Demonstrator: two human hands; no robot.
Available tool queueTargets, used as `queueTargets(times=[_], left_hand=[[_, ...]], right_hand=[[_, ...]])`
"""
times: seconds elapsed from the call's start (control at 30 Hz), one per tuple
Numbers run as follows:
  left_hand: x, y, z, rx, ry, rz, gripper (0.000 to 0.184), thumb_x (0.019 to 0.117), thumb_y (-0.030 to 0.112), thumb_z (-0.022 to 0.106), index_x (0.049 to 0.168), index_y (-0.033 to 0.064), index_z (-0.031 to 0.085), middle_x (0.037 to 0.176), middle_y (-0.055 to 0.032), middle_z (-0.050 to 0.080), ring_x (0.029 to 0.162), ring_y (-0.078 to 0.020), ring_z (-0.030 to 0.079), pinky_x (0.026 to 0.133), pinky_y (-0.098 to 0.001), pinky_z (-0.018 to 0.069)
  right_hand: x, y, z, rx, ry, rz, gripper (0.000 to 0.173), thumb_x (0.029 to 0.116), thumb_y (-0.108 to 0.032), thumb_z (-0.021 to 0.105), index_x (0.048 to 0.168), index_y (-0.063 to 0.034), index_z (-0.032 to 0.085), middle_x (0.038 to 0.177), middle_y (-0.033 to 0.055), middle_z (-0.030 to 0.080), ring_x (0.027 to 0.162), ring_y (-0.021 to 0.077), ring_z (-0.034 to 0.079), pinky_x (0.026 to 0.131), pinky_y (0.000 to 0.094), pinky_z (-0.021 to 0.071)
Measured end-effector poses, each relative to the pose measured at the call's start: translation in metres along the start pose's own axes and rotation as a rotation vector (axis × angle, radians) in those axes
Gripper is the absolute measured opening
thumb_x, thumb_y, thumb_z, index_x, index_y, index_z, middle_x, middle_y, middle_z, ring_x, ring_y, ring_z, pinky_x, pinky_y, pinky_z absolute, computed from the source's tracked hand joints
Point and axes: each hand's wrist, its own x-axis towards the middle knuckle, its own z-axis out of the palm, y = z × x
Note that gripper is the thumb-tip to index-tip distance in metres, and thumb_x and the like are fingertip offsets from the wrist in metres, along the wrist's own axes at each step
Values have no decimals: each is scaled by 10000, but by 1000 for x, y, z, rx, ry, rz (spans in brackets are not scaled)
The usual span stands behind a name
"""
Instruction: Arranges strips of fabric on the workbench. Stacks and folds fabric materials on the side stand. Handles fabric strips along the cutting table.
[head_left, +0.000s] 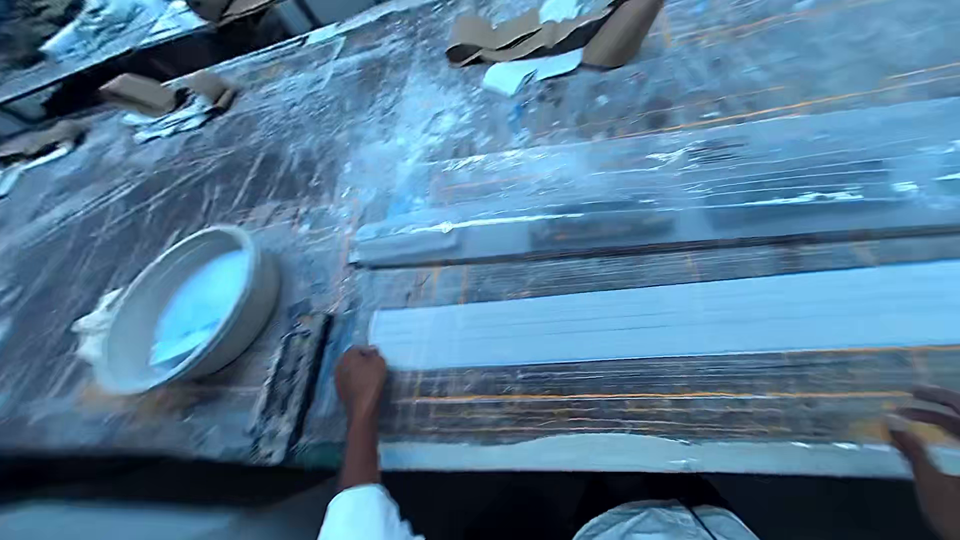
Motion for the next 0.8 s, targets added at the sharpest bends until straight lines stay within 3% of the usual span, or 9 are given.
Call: queueTargets(times=[0.07,0.13,0.23,0.33,0.5,0.6,0.67,0.7,0.8], left_hand=[[-5,3,10,-84,138,250,394,1071,218,496,1239,-120,613,1236,-362,621,1205,-526,583,1038,-697,421],[-27,44,17,-92,151,517,412,1078,219,462,1233,-141,590,1139,-371,643,1093,-530,631,967,-688,462],[-92,144,47,-86,99,878,369,1071,220,467,1154,-111,607,927,-279,672,830,-413,677,776,-580,529],[-186,254,90,-168,-35,1117,327,1060,171,494,1129,-124,617,893,-282,675,792,-423,681,741,-609,536],[-358,408,182,-207,-188,1310,254,1040,128,545,1098,-84,673,907,-256,705,838,-423,712,770,-635,565],[-452,473,228,-169,-272,1346,263,1043,142,547,1127,-67,681,960,-249,716,904,-414,721,809,-625,570],[-502,507,251,-220,-325,1381,244,1009,115,596,1136,-76,678,989,-252,716,929,-415,719,837,-617,570],[-520,516,258,-259,-376,1399,253,997,116,623,1152,-77,670,1004,-245,711,922,-406,712,841,-608,569],[-541,523,265,-416,-411,1477,269,991,230,660,1164,27,688,1016,-117,723,827,-265,700,752,-497,596]], right_hand=[[-18,-8,-1,-27,60,54,607,963,-390,575,1354,74,546,1273,276,625,1068,351,665,929,524,544],[-28,-6,0,4,65,115,506,962,-344,606,1337,-3,595,1244,163,671,1031,258,690,894,473,583],[-26,10,8,175,55,164,366,994,-324,628,1250,-69,681,1134,36,732,1011,134,714,913,369,608],[5,23,2,400,-14,202,290,1036,-276,588,1109,-35,731,952,43,756,883,121,731,860,342,615],[104,64,-25,650,-145,396,435,1068,-384,515,1081,-1,720,917,89,755,832,163,739,814,366,616],[163,93,-49,841,-279,591,608,1050,-537,487,1155,34,668,989,145,733,856,202,720,799,378,591],[184,114,-71,889,-304,625,639,1018,-588,507,1115,26,656,975,144,679,853,206,655,785,409,556],[186,120,-88,877,-289,641,595,1017,-556,525,1123,15,655,999,146,667,873,210,631,789,425,538],[211,155,-131,839,-147,652,263,1014,-163,609,1174,41,650,1029,150,679,912,190,635,849,404,536]])
